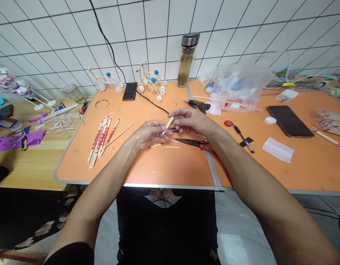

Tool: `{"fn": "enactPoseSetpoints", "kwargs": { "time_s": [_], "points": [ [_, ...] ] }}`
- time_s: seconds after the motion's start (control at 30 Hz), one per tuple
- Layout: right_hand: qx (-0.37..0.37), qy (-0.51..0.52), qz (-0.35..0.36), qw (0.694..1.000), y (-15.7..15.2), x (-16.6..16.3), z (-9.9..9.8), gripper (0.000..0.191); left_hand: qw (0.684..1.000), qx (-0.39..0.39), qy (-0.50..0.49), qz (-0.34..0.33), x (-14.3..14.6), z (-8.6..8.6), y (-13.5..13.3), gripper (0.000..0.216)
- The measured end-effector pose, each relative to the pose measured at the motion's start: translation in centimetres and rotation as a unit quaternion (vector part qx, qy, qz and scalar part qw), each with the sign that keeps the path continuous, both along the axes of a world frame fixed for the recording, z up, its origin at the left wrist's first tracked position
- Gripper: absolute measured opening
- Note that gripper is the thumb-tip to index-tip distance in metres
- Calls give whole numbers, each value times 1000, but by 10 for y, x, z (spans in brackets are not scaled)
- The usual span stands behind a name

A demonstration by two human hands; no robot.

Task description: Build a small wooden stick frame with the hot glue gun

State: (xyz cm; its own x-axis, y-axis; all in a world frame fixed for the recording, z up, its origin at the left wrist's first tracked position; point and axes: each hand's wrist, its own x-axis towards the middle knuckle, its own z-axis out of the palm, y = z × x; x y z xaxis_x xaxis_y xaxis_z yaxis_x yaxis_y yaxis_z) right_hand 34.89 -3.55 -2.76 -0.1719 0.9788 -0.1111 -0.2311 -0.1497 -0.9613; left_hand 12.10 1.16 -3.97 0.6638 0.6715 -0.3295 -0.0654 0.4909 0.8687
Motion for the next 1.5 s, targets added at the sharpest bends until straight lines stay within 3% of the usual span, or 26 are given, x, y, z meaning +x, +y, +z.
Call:
{"fn": "enactPoseSetpoints", "kwargs": {
  "time_s": [0.23, 0.4, 0.73, 1.03, 1.37, 1.5],
  "points": [
    [71, -95, -28, 993, 2, 0, -7, 47, 1000, -3, -8, -2, 1, -1, 0, 4],
    [82, -124, -35, 988, 2, 0, -6, 50, 1000, 7, -8, -13, 2, -3, 0, 11],
    [76, -166, -29, 983, -3, -7, 2, 53, 993, 121, 10, -5, 4, -6, -4, 37],
    [73, -146, -10, 987, -7, -12, 4, 47, 981, 194, 18, 7, 10, -2, -10, 34],
    [102, -134, -70, 983, -6, -12, 4, 40, 977, 167, 36, 127, 3, 2, 3, 18],
    [91, -127, -68, 985, -4, -13, 0, 34, 988, 125, 46, 78, 3, 2, 2, 23]
  ]
}}
